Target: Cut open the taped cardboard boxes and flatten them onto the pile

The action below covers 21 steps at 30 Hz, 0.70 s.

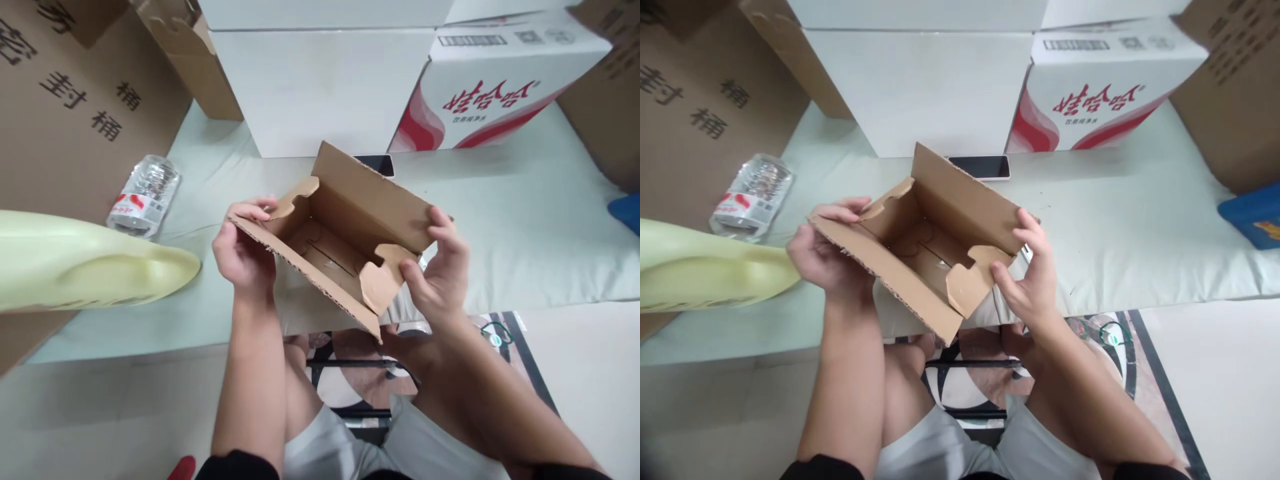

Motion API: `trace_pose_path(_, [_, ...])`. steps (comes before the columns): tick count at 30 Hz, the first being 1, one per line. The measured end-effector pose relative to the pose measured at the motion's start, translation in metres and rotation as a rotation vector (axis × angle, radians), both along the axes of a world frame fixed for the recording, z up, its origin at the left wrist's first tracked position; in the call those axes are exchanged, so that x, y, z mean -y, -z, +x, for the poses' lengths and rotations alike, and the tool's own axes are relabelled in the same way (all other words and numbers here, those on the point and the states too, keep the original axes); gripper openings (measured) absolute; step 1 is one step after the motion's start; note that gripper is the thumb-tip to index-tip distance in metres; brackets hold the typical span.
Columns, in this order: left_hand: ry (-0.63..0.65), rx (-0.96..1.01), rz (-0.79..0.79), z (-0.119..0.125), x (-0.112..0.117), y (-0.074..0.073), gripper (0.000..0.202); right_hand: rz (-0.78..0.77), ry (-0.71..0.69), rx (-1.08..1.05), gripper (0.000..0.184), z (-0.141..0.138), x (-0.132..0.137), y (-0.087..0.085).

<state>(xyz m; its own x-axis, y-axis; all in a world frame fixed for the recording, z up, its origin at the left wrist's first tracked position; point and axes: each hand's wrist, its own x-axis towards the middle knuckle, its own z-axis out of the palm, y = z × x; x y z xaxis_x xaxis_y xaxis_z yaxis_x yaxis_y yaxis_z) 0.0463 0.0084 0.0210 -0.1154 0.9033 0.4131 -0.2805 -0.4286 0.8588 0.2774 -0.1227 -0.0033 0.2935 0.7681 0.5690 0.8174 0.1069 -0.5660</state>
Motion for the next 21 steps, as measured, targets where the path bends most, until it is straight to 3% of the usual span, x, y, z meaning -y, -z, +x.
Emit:
trace_pose_path(3, [-0.016,-0.046,0.0,0.01,-0.003,0.008,0.038,-0.09,0.079,-0.081,0.074,-0.001,0.001,0.0])
trace_pose_path(6, [-0.082,-0.136,-0.014,0.014,-0.007,0.017,0.047,-0.207,-0.107,-0.149,0.063,0.0,0.008,-0.003])
trace_pose_path(9, [-0.117,-0.273,0.064,0.01,-0.008,0.023,0.056,-0.124,-0.359,-0.191,0.048,0.005,0.015,-0.005])
trace_pose_path(12, [-0.091,-0.506,0.197,0.005,-0.005,0.025,0.039,-0.045,-0.436,-0.233,0.046,0.008,0.019,-0.001])
trace_pose_path(15, [-0.083,-0.69,0.292,0.002,-0.003,0.025,0.041,0.067,-0.504,-0.318,0.046,0.005,0.017,0.01])
trace_pose_path(18, [-0.125,-0.748,0.289,-0.002,-0.005,0.027,0.04,0.098,-0.437,-0.529,0.053,0.003,0.013,0.019])
trace_pose_path(21, [-0.2,-0.635,0.192,-0.014,-0.013,0.032,0.034,-0.117,-0.284,-0.686,0.056,0.007,0.007,0.022])
